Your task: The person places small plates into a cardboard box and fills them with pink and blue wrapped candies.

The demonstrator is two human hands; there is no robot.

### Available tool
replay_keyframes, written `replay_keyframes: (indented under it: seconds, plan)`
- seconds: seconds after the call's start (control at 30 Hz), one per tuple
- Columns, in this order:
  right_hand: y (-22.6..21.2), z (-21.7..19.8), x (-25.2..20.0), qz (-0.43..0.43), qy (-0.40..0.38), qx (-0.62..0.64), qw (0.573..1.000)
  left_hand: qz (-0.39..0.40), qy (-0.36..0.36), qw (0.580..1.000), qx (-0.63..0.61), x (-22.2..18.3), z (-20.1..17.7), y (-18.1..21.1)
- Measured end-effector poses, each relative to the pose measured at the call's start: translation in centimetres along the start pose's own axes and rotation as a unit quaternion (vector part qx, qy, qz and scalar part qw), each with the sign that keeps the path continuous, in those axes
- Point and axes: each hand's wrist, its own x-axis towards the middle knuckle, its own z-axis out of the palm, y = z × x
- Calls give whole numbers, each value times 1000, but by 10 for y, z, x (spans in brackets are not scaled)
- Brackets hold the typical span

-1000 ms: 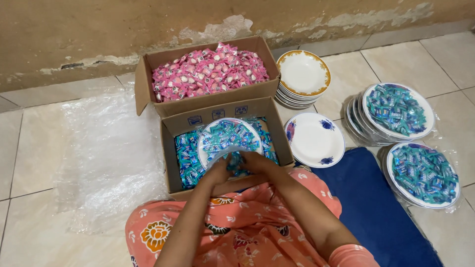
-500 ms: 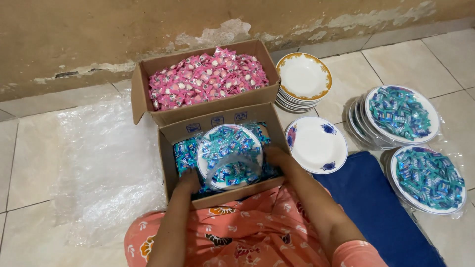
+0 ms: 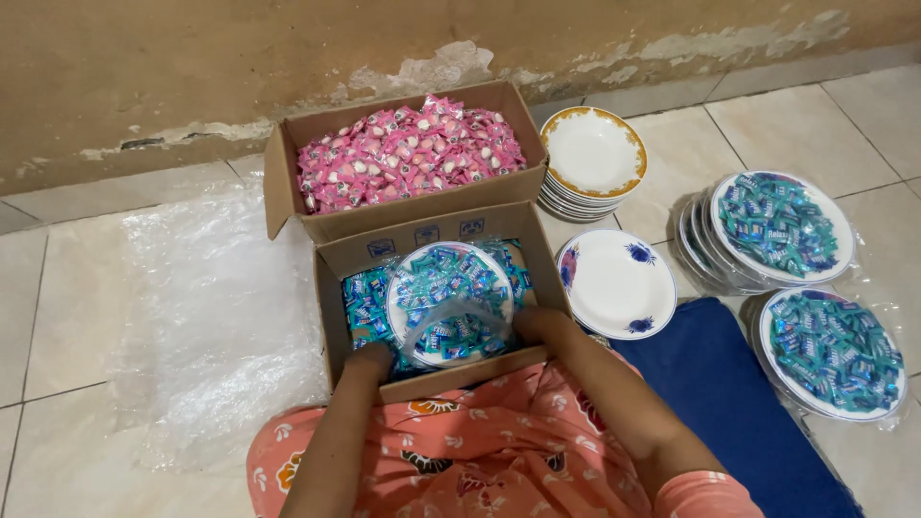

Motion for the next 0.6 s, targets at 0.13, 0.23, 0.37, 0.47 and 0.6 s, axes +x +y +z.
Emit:
replay_keyframes:
  seconds: [0.13,0.23,0.37,0.47,0.6]
  plan:
    - [29,21,28,14,52,-14,998,-1,22,1000,4,-19,-15,5]
    - [31,12,16,-1,69,19,997,-9,20,1000,-2,-34,-25,7]
    - [24,-11,-15,56,98,56,992,10,72,995,-62,-39,-27,-5]
    - [13,-31,-33,68,131,104,984,19,94,992,-83,-35,-29,-9]
    - [9,-38,-40,70,156,171,970,31,109,991,-76,-54,-41,-5]
